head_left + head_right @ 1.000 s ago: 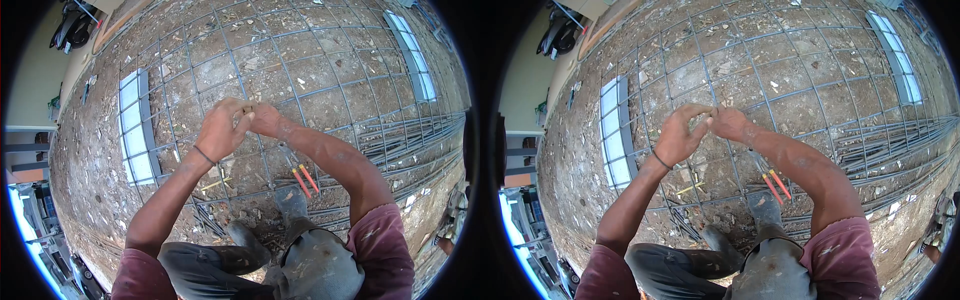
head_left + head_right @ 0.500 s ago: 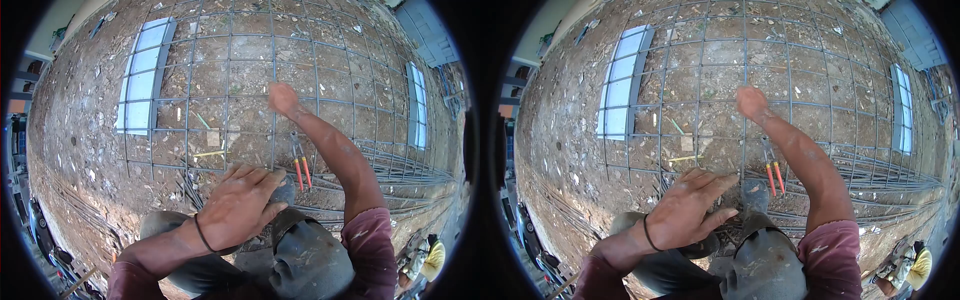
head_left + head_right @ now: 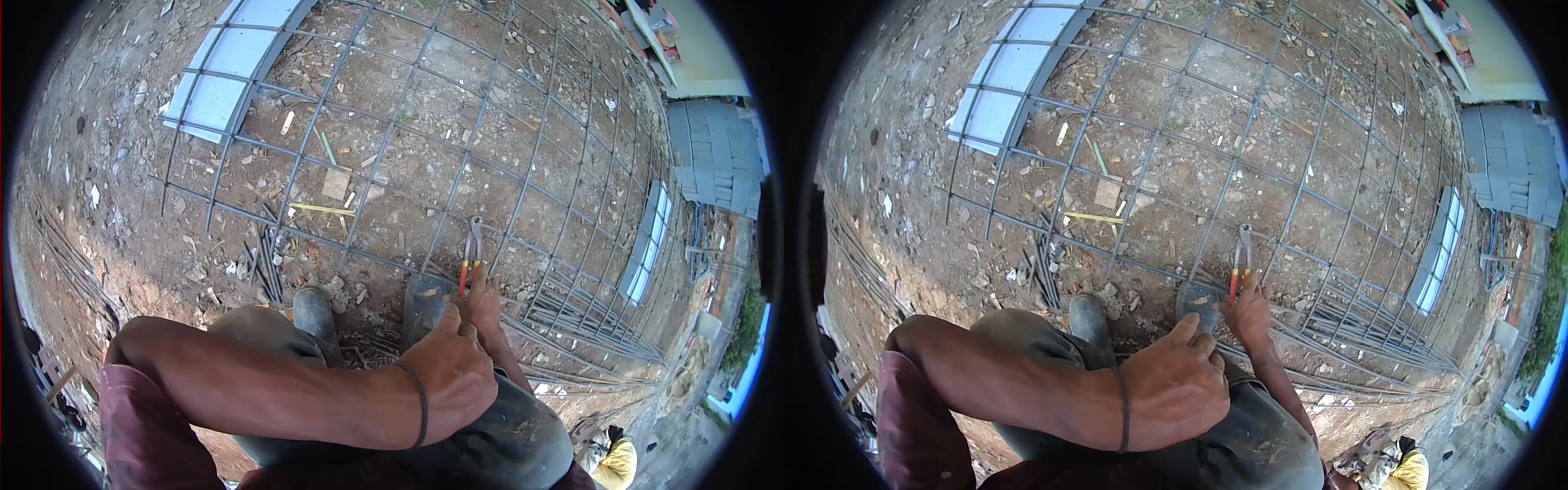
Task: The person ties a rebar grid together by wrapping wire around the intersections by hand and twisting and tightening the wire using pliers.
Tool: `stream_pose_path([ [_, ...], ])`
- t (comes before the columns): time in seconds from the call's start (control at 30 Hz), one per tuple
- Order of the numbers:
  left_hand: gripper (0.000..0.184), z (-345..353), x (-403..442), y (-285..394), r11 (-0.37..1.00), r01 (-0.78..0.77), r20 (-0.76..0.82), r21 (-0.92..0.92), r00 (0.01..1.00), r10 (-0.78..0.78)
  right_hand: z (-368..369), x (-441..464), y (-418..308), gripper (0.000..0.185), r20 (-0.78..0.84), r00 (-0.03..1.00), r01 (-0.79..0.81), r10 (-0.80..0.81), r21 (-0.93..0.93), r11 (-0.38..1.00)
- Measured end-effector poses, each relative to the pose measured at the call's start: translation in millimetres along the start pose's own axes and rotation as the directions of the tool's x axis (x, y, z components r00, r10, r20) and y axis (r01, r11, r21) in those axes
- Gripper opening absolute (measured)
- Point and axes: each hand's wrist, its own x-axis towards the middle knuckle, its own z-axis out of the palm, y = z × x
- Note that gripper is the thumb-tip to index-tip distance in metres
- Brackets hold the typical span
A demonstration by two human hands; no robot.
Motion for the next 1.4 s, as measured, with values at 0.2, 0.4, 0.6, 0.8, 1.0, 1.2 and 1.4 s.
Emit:
stream_pose_path([
  [0.2, 0.023, 3, -3, 13, 0.996, -0.072, 0.134, -0.059, 0.988, 0.079, 7, 10, 7, 0.045, -0.048, 0.993, -0.104, 0.105, 0.021, 0.994],
  [0.4, 0.023, -8, -13, 8, 0.996, -0.090, 0.070, -0.017, 0.993, 0.091, -27, 1, 35, 0.020, 0.353, 0.930, -0.368, 0.103, 0.889, 0.273],
  [0.6, 0.027, -6, -19, 16, 0.981, 0.047, -0.020, 0.191, 0.999, -0.044, -111, -59, -44, 0.018, 0.430, 0.866, -0.479, 0.253, 0.860, 0.178],
  [0.8, 0.036, -30, -18, 22, 0.999, 0.026, 0.129, 0.031, 0.991, -0.030, -147, -19, -69, 0.022, 0.325, 0.935, -0.346, -0.144, 0.926, -0.153],
  [1.0, 0.043, -37, 13, 11, 0.996, 0.025, 0.456, -0.089, 0.890, 0.018, -225, 67, -81, 0.008, 0.349, 0.932, -0.283, -0.094, 0.867, 0.410],
  [1.2, 0.047, -31, 23, 8, 0.990, 0.126, 0.433, -0.065, 0.897, -0.086, -225, 126, -54, 0.017, 0.192, 0.928, 0.371, -0.319, -0.550, 0.749],
  [1.4, 0.041, -30, 23, 7, 0.997, 0.061, 0.470, 0.045, 0.879, -0.075, -185, 153, -70, 0.033, 0.130, 0.990, 0.138, -0.052, -0.848, 0.512],
])
